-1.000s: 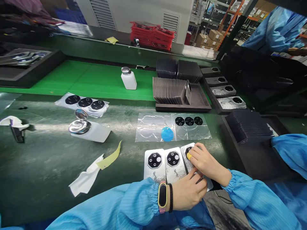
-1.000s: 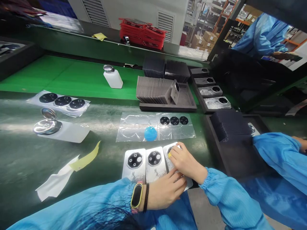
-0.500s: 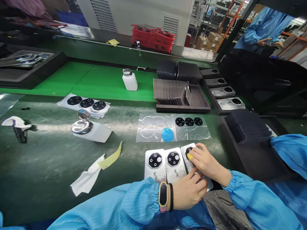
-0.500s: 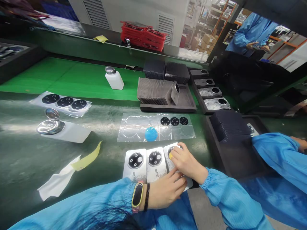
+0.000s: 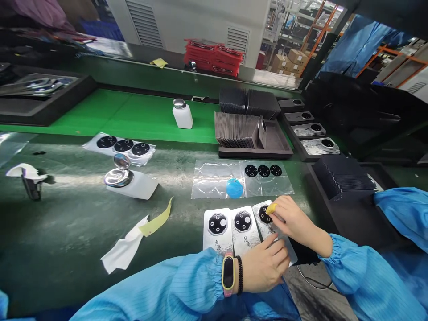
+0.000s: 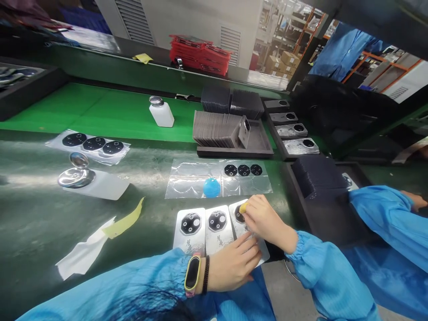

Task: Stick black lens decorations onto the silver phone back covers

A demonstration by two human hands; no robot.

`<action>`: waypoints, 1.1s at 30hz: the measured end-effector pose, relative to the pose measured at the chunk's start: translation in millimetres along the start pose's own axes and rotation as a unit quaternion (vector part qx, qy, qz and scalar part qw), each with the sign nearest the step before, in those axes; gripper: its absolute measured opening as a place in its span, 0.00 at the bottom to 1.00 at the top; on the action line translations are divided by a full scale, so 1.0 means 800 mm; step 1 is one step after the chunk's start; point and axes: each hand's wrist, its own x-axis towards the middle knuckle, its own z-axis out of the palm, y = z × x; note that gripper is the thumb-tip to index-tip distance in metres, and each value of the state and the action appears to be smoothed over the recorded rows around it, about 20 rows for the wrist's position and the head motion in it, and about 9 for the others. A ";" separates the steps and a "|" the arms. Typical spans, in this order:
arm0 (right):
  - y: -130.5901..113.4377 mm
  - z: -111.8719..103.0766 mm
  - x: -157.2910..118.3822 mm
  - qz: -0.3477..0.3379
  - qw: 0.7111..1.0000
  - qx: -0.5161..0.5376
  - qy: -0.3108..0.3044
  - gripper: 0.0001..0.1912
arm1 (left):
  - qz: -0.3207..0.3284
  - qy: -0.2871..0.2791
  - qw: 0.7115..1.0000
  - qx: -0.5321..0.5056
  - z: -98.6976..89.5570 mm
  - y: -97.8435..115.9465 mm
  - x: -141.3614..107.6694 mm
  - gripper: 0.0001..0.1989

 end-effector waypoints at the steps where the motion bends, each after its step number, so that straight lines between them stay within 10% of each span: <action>1: -0.001 0.000 -0.002 0.009 1.000 0.008 0.000 0.10 | -0.003 -0.012 1.000 -0.006 -0.003 0.002 -0.002 0.24; 7: -0.022 0.014 -0.004 0.006 0.999 0.042 0.005 0.10 | -0.025 -0.057 0.997 -0.049 -0.007 0.008 -0.013 0.32; 23: -0.046 0.052 0.015 -0.119 0.990 -0.077 -0.018 0.20 | -0.046 0.111 0.991 -0.062 0.028 0.012 -0.016 0.14; 33: -0.044 0.044 0.016 -0.187 0.977 -0.101 -0.029 0.21 | -0.051 0.102 0.992 -0.047 0.023 0.014 -0.016 0.15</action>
